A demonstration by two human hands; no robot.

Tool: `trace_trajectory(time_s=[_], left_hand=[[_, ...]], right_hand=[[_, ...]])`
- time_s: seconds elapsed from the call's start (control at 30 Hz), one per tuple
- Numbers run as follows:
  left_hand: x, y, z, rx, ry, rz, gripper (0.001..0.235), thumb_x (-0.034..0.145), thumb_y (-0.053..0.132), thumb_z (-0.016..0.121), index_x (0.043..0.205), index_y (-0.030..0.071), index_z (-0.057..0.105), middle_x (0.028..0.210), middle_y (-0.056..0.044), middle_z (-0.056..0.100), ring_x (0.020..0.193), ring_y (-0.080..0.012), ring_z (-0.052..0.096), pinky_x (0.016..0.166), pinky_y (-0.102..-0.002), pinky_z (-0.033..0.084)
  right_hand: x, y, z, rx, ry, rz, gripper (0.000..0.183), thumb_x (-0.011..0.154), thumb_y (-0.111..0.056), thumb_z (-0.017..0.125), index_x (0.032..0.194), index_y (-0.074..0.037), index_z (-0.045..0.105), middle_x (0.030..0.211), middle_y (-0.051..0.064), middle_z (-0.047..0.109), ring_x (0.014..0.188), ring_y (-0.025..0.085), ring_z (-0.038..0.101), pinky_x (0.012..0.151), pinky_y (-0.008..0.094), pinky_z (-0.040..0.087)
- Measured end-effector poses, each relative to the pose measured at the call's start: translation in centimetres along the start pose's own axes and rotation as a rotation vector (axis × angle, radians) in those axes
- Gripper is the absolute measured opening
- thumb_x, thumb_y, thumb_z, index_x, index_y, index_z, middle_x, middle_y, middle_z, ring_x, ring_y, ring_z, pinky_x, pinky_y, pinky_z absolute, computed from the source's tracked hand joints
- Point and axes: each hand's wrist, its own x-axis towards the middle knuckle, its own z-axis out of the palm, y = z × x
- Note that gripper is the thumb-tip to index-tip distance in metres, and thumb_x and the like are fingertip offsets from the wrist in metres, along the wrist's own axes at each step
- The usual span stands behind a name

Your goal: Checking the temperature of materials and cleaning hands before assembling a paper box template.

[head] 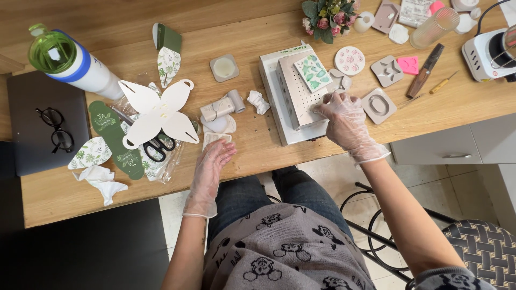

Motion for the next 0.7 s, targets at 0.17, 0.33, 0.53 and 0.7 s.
trace_trajectory(time_s=[0.17,0.33,0.53,0.7], left_hand=[[-0.1,-0.1,-0.3,-0.004,0.001,-0.002,0.039,0.097,0.032,0.061,0.130,0.011,0.061,0.119,-0.019,0.073,0.108,-0.0294,0.072,0.099,-0.036,0.049],[-0.1,-0.4,-0.4,-0.007,0.002,-0.007,0.039,0.097,0.032,0.062,0.130,0.011,0.062,0.119,-0.018,0.073,0.108,-0.0288,0.071,0.098,-0.035,0.049],[-0.2,0.1,0.0,-0.001,-0.002,-0.007,0.038,0.096,0.032,0.063,0.129,0.012,0.063,0.119,-0.017,0.073,0.109,-0.0297,0.071,0.098,-0.035,0.049],[-0.6,0.3,0.3,0.006,-0.015,-0.001,0.038,0.096,0.032,0.063,0.128,0.012,0.064,0.119,-0.017,0.074,0.109,-0.0293,0.071,0.098,-0.035,0.049]], right_hand=[[-0.3,0.0,-0.1,0.096,-0.049,0.048,0.043,0.066,0.003,0.052,0.096,-0.026,0.064,0.117,0.002,0.059,0.115,0.027,0.058,0.097,0.044,0.044],[-0.9,0.5,0.4,0.768,0.011,0.497,0.051,0.057,0.014,0.046,0.090,-0.015,0.073,0.100,0.003,0.059,0.103,0.023,0.059,0.088,0.037,0.047],[-2.4,1.4,1.1,1.497,0.155,0.899,0.051,0.054,0.013,0.051,0.096,-0.008,0.072,0.084,0.004,0.068,0.078,0.012,0.063,0.066,0.023,0.047],[-2.8,0.1,-2.0,1.924,0.163,0.909,0.054,0.057,0.013,0.048,0.102,-0.006,0.071,0.081,0.008,0.065,0.075,0.014,0.060,0.072,0.028,0.045]])
